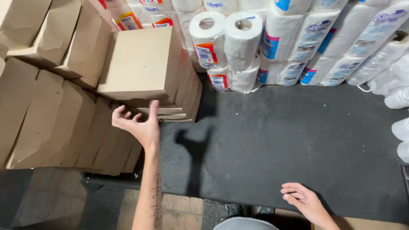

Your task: The person folds multiple cardboard pizza-style boxes by hand and stacks them on a table in a stockroom area.

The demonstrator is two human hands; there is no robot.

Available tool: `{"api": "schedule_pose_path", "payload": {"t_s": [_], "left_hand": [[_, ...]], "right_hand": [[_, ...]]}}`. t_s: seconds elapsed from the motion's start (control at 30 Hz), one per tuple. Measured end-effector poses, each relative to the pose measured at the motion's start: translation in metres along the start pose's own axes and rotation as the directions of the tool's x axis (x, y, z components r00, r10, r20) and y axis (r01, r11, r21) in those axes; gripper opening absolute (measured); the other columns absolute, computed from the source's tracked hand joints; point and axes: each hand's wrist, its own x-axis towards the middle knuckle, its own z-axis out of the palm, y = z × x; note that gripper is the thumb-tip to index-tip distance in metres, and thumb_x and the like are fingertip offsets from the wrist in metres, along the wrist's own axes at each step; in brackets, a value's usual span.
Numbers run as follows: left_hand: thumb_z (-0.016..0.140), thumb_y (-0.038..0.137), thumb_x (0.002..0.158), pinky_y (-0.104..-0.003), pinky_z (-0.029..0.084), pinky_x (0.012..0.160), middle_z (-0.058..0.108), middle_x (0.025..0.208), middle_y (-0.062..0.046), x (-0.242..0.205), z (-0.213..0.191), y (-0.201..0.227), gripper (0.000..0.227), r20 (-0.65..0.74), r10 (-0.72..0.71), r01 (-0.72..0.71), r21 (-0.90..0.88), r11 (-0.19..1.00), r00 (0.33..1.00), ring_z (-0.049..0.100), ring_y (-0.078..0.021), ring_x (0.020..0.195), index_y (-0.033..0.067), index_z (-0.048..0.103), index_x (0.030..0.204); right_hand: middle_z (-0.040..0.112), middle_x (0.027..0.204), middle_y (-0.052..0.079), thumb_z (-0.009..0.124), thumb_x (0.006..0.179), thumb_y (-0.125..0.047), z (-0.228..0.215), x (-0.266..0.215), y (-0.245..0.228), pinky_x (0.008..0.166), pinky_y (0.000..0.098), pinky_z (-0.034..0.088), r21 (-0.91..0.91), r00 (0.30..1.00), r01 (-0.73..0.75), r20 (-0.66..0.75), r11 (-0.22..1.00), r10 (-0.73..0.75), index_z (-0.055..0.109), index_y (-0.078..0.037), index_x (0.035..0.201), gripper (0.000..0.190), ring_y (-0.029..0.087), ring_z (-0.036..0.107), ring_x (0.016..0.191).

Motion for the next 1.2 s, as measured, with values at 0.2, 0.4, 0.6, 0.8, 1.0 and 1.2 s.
{"api": "schedule_pose_path", "payload": {"t_s": [0.2, 0.4, 0.6, 0.8, 1.0, 1.2], "left_hand": [[0.102, 0.044, 0.062, -0.055, 0.037, 0.105, 0.036, 0.127, -0.012, -0.004, 0.027, 0.005, 0.088, 0.214, 0.497, -0.541, 0.340, 0.769, 0.841, 0.038, -0.0326, 0.122, 0.0090, 0.057, 0.129], [0.085, -0.014, 0.079, -0.062, 0.048, 0.114, 0.026, 0.133, -0.017, -0.015, 0.036, 0.003, 0.068, 0.263, 0.653, -0.662, -0.066, 0.746, 0.710, 0.039, -0.0379, 0.122, -0.0149, 0.048, 0.137], [0.085, 0.029, 0.100, -0.066, 0.039, 0.106, 0.033, 0.140, -0.026, -0.120, 0.048, 0.006, 0.068, 0.392, 0.674, -0.729, -0.014, 0.685, 0.626, 0.037, -0.0469, 0.130, -0.0140, 0.044, 0.134], [0.081, 0.024, 0.087, -0.044, 0.032, 0.115, 0.057, 0.130, -0.016, -0.254, 0.046, -0.046, 0.045, 0.916, 0.348, -0.359, -0.263, 0.895, 0.197, 0.051, -0.0315, 0.129, 0.0047, 0.061, 0.122], [0.065, 0.032, 0.098, -0.042, 0.040, 0.100, 0.062, 0.127, -0.002, -0.354, 0.013, -0.054, 0.015, 0.753, 0.222, -0.093, -0.351, 0.932, -0.619, 0.053, -0.0254, 0.122, 0.0213, 0.070, 0.108], [0.067, 0.026, 0.098, -0.041, 0.041, 0.099, 0.063, 0.122, -0.002, -0.380, 0.002, -0.078, 0.013, 0.639, 0.227, -0.078, -0.413, 0.908, -0.735, 0.052, -0.0240, 0.129, 0.0193, 0.069, 0.109]], "right_hand": [[0.077, 0.087, 0.003, 0.081, 0.087, -0.016, -0.012, -0.016, 0.032, 0.068, 0.0234, 0.052, -0.178, 0.998, -0.056, 0.011, 0.983, 0.059, 0.084, -0.009, 0.110, 0.024, 0.010, 0.062, 0.067], [0.080, 0.079, 0.000, 0.078, 0.092, -0.008, -0.028, -0.044, 0.090, 0.058, 0.0207, 0.055, -0.287, 0.954, -0.223, 0.132, 0.932, 0.269, 0.074, -0.011, 0.084, 0.009, 0.008, 0.069, 0.059], [0.054, 0.123, -0.003, 0.086, 0.075, -0.065, -0.062, -0.075, 0.188, 0.089, 0.0443, 0.045, -0.605, 0.853, -0.520, -0.395, 0.603, 0.340, 0.045, -0.023, 0.115, 0.071, 0.022, 0.058, 0.114], [0.053, 0.137, 0.007, 0.087, 0.082, -0.045, -0.067, -0.118, 0.180, 0.103, 0.0586, 0.044, -0.371, 0.783, -0.585, -0.490, 0.721, 0.383, 0.047, -0.021, 0.128, 0.066, 0.036, 0.056, 0.128], [0.017, 0.171, 0.008, 0.065, 0.098, -0.036, -0.045, -0.135, 0.175, 0.126, 0.0641, 0.020, -0.417, 0.776, -0.631, -0.352, 0.655, 0.524, 0.025, -0.024, 0.158, 0.073, 0.037, 0.020, 0.156], [0.051, 0.112, 0.010, 0.027, 0.110, -0.022, -0.043, -0.161, 0.179, 0.084, 0.0417, 0.046, -0.106, 0.721, -0.618, -0.472, 0.779, 0.508, 0.044, -0.026, 0.153, 0.046, 0.024, 0.053, 0.098]]}}
